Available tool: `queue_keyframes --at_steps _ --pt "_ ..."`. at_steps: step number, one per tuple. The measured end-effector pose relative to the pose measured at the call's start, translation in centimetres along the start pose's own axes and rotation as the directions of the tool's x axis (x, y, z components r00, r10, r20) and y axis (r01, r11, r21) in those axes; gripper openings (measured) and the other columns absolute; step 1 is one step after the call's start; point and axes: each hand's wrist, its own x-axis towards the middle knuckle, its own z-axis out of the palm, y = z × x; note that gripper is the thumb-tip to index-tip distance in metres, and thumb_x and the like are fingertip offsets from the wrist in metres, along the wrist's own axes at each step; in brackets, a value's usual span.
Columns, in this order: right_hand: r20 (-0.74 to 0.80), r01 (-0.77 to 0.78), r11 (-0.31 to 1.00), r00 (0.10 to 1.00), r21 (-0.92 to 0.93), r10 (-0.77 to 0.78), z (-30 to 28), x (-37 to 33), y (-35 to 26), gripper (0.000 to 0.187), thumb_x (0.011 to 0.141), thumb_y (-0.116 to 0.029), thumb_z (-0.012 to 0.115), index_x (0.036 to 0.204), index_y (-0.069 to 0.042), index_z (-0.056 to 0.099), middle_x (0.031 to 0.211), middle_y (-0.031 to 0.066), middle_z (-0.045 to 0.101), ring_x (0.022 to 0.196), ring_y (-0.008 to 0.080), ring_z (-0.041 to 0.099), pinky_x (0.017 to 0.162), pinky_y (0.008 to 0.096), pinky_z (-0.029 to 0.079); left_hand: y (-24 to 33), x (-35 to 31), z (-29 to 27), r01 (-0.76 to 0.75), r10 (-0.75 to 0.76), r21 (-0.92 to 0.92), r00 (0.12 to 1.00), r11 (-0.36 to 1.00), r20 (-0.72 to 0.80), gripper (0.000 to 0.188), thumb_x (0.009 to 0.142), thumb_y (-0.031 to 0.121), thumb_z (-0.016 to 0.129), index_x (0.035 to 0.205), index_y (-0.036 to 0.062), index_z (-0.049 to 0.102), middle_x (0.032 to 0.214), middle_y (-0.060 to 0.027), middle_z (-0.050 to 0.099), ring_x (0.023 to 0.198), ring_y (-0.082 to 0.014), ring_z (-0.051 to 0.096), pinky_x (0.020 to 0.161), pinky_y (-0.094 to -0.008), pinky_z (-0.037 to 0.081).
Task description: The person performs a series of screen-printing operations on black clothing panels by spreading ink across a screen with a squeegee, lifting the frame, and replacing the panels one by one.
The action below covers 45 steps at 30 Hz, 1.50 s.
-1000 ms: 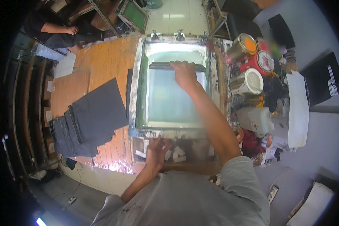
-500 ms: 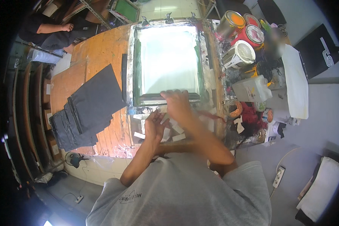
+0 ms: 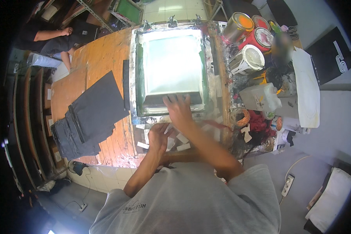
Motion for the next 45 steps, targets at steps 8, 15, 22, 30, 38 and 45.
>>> queue_keyframes --at_steps 8,15,22,30,38,45 --pt "0.064 -0.099 0.995 0.993 0.022 0.097 1.4 15.8 7.7 0.05 0.08 0.011 0.061 0.123 -0.012 0.073 0.116 0.0093 0.074 0.107 0.0313 0.067 0.091 0.053 0.042 0.2 -0.2 0.3 -0.01 0.01 0.002 0.999 1.0 -0.047 0.009 0.093 0.016 0.056 0.093 0.0093 0.061 0.109 -0.0115 0.062 0.117 -0.0303 0.057 0.102 -0.063 0.046" --pt "0.244 -0.057 0.996 0.969 0.073 0.037 -1.9 17.3 9.2 0.046 0.082 0.001 0.065 0.122 -0.02 0.072 0.105 0.0084 0.076 0.105 0.0318 0.068 0.083 0.0558 0.046 0.5 -0.3 0.2 0.007 -0.007 0.001 1.0 1.0 -0.027 0.011 0.091 0.015 0.06 0.101 0.0104 0.058 0.11 -0.0098 0.061 0.117 -0.0301 0.056 0.102 -0.0625 0.045" --pt "-0.094 0.052 0.969 0.995 0.24 -0.03 -7.5 1.5 -0.4 0.053 0.076 0.011 0.062 0.125 -0.009 0.068 0.124 0.0133 0.071 0.117 0.0332 0.063 0.097 0.0512 0.042 2.7 -2.7 1.7 0.001 0.0 -0.006 0.999 1.0 0.051 0.018 0.086 0.012 0.064 0.103 0.013 0.058 0.111 -0.0081 0.064 0.111 -0.0284 0.061 0.106 -0.0594 0.045" --pt "-0.421 0.254 0.961 0.888 0.111 -0.186 -14.9 5.5 -0.7 0.046 0.08 0.006 0.062 0.123 -0.007 0.071 0.128 0.0115 0.07 0.118 0.0323 0.064 0.096 0.051 0.044 9.8 -7.4 6.7 -0.198 0.256 -0.188 0.892 0.962 0.374 0.051 0.087 0.0 0.06 0.136 0.0009 0.049 0.123 -0.0139 0.063 0.116 -0.0311 0.064 0.109 -0.0512 0.048" --pt "-0.625 0.397 0.917 0.729 0.052 -0.28 -25.1 20.1 1.1 0.026 0.075 -0.002 0.065 0.099 -0.007 0.072 0.079 0.0105 0.069 0.078 0.0311 0.068 0.076 0.0484 0.047 17.5 6.3 6.5 -0.627 0.659 0.489 0.741 0.607 0.132 0.04 0.108 0.033 0.055 0.119 -0.0042 0.065 0.108 -0.01 0.071 0.094 -0.0177 0.065 0.093 -0.0323 0.048" --pt "-0.173 0.141 0.946 0.98 0.293 -0.093 -33.1 23.5 0.8 0.028 0.083 0.01 0.054 0.103 0.01 0.074 0.084 0.0299 0.072 0.071 0.0362 0.073 0.078 0.045 0.061 15.1 15.5 1.5 0.064 0.828 0.99 0.556 -0.126 0.069 0.03 0.091 0.038 0.075 0.106 0.0126 0.068 0.125 -0.0118 0.053 0.124 -0.0327 0.048 0.096 -0.0628 0.036"
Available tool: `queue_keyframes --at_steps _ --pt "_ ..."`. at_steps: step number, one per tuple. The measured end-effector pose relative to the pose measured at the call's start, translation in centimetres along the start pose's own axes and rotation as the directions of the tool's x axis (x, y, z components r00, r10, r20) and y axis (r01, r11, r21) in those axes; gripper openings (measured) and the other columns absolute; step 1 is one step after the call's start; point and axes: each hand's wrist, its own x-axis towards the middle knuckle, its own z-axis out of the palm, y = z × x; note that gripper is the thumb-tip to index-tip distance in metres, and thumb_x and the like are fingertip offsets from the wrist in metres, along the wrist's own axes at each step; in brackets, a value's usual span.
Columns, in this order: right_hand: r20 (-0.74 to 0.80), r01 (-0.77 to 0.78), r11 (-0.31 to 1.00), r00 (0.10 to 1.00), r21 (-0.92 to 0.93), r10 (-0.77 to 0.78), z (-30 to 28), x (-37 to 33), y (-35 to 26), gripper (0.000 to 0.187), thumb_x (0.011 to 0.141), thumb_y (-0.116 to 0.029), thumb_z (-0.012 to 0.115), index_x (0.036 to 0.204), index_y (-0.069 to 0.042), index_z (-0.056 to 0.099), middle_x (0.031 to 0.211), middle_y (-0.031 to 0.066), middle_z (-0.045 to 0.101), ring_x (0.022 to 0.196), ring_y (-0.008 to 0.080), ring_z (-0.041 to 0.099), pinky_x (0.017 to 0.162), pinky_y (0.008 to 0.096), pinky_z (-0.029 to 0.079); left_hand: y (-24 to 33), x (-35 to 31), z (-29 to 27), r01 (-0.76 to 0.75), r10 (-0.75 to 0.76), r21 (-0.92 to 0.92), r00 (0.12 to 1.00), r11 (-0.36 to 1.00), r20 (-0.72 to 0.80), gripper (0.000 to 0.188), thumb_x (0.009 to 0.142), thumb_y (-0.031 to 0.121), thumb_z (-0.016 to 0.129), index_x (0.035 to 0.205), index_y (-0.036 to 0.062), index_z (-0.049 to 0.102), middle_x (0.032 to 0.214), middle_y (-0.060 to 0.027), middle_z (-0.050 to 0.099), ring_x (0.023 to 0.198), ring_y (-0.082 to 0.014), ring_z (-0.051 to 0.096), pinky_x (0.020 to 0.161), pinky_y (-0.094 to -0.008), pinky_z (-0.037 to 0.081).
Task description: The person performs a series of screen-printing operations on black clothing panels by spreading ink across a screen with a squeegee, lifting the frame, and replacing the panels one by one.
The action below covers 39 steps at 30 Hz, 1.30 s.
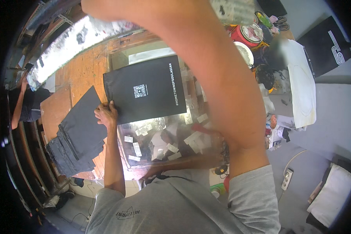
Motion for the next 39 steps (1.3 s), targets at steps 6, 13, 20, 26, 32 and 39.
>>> queue_keyframes --at_steps 6,13,20,26,32,39 --pt "-0.235 0.343 0.925 0.897 -0.161 -0.374 1.1 0.8 1.9 0.028 0.076 0.007 0.055 0.096 0.008 0.075 0.076 0.0263 0.071 0.068 0.0316 0.07 0.067 0.0425 0.055 -0.9 1.5 -0.7 -0.026 0.076 -0.334 0.988 0.942 0.137 0.025 0.091 0.028 0.076 0.097 0.0043 0.069 0.107 -0.0142 0.059 0.101 -0.0288 0.059 0.089 -0.0472 0.046" --pt "-0.007 -0.113 0.992 0.994 -0.058 0.113 -0.1 3.2 0.1 0.025 0.085 0.002 0.057 0.103 0.0 0.074 0.066 0.0096 0.064 0.06 0.0165 0.061 0.059 0.0369 0.047 -10.7 11.7 -8.0 0.015 -0.014 -0.244 1.0 0.97 0.004 0.024 0.09 0.023 0.076 0.1 0.0021 0.07 0.113 -0.0202 0.064 0.102 -0.0333 0.064 0.088 -0.0441 0.051" --pt "-0.164 0.16 0.986 0.973 -0.04 -0.164 3.0 3.0 1.2 0.031 0.085 0.008 0.062 0.114 0.004 0.069 0.099 0.0067 0.07 0.096 0.0176 0.063 0.091 0.0322 0.048 -17.2 10.5 -13.8 -0.259 0.197 -0.084 0.874 0.962 -0.444 0.021 0.089 0.019 0.074 0.102 0.0037 0.066 0.102 -0.0175 0.065 0.1 -0.0364 0.061 0.087 -0.0478 0.049" --pt "-0.317 0.16 0.987 0.935 -0.027 -0.16 3.5 3.1 3.0 0.034 0.082 0.011 0.061 0.115 0.006 0.068 0.102 0.0068 0.071 0.1 0.0157 0.063 0.095 0.031 0.047 -9.7 -5.2 -5.0 -0.265 0.227 -0.191 0.953 0.945 -0.199 0.025 0.087 0.03 0.08 0.095 0.0098 0.067 0.106 -0.0102 0.061 0.107 -0.0302 0.057 0.094 -0.0522 0.04" --pt "-0.178 0.105 0.994 0.978 -0.011 -0.105 3.2 2.1 1.0 0.033 0.083 0.009 0.061 0.114 0.004 0.069 0.096 0.0065 0.072 0.094 0.0155 0.063 0.09 0.0306 0.049 -10.2 -2.6 -6.7 -0.063 0.066 -0.52 0.998 0.852 -0.013 0.016 0.087 0.025 0.079 0.093 0.0119 0.072 0.114 -0.0079 0.064 0.112 -0.03 0.058 0.101 -0.0545 0.037" --pt "-0.164 0.016 0.993 0.986 -0.117 -0.036 2.0 1.8 0.4 0.032 0.083 0.0 0.062 0.114 0.0 0.071 0.091 0.0129 0.073 0.085 0.0212 0.067 0.081 0.0357 0.052 -3.8 -4.9 -5.1 -0.408 0.426 -0.122 0.869 0.905 0.252 0.047 0.1 0.04 0.06 0.143 0.0199 0.06 0.166 -0.0199 0.033 0.157 -0.0461 0.011 0.115 -0.0805 0.003"
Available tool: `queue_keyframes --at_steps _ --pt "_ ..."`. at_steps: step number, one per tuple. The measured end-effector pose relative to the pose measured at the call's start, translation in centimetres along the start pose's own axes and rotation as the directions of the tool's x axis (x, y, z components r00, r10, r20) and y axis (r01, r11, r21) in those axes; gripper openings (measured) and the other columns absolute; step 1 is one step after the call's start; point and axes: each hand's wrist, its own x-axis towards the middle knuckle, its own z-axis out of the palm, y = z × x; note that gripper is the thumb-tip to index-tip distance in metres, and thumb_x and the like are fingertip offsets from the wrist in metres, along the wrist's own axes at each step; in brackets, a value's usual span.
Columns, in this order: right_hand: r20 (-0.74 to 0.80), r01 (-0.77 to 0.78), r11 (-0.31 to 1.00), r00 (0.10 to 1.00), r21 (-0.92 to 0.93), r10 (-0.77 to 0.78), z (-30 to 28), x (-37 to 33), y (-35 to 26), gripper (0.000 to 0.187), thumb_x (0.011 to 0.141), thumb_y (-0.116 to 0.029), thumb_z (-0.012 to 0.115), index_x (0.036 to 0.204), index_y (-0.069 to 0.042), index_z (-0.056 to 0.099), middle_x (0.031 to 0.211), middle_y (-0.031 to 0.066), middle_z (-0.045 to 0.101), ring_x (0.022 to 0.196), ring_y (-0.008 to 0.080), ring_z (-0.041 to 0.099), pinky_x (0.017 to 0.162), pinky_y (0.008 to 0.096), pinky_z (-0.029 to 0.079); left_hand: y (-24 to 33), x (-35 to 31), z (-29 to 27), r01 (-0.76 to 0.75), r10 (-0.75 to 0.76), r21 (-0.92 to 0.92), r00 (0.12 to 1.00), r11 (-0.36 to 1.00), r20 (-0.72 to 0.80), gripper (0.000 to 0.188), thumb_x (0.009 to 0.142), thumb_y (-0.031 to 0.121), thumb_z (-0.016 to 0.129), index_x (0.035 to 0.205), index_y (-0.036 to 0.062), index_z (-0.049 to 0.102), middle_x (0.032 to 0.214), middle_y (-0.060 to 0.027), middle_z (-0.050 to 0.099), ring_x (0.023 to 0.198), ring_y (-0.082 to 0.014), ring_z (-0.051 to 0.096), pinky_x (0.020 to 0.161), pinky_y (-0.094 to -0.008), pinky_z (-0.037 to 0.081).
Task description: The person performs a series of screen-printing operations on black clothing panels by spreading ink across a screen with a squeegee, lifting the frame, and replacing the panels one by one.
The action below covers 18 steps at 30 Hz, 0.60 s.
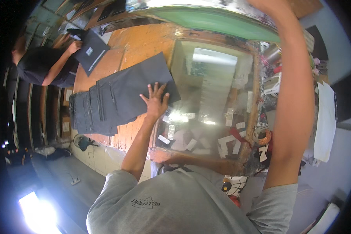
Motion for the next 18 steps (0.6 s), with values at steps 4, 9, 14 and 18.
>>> queue_keyframes --at_steps 4,9,14,18 --pt "0.016 0.093 0.994 0.996 -0.06 -0.093 0.4 0.6 1.0 0.033 0.083 -0.002 0.062 0.114 -0.001 0.072 0.09 0.0157 0.074 0.084 0.0262 0.07 0.08 0.0401 0.054 5.8 0.8 5.5 -0.299 0.304 0.115 0.952 0.947 -0.028 0.058 0.103 0.037 0.051 0.158 0.0213 0.042 0.169 -0.0155 0.025 0.156 -0.049 0.011 0.114 -0.0808 0.006" --pt "0.111 0.06 0.998 0.992 -0.01 -0.059 -0.9 0.4 2.6 0.032 0.079 -0.002 0.06 0.107 -0.003 0.076 0.091 0.0247 0.074 0.084 0.0346 0.073 0.08 0.0472 0.057 13.0 1.2 9.3 -0.557 0.556 0.046 0.83 0.829 0.04 0.054 0.105 0.033 0.05 0.157 0.0199 0.045 0.169 -0.0152 0.025 0.157 -0.0478 0.011 0.115 -0.0801 0.007" --pt "0.145 -0.007 0.999 0.989 -0.051 0.014 -1.7 0.2 1.7 0.034 0.079 -0.002 0.061 0.109 0.0 0.077 0.098 0.0268 0.074 0.091 0.0383 0.073 0.085 0.0446 0.059 16.5 0.0 9.9 -0.589 0.593 -0.072 0.794 0.805 0.136 0.053 0.106 0.032 0.049 0.157 0.0183 0.045 0.169 -0.0155 0.025 0.158 -0.0443 0.011 0.118 -0.0758 0.004" --pt "0.197 0.128 0.891 0.979 -0.435 -0.045 -0.8 1.1 0.8 0.033 0.082 -0.006 0.063 0.11 0.005 0.076 0.108 0.0274 0.073 0.098 0.0383 0.073 0.087 0.0421 0.059 15.0 -0.3 8.9 -0.532 0.54 -0.099 0.837 0.841 0.09 0.056 0.105 0.034 0.051 0.156 0.0136 0.044 0.169 -0.0171 0.025 0.158 -0.0426 0.011 0.12 -0.0734 0.002"
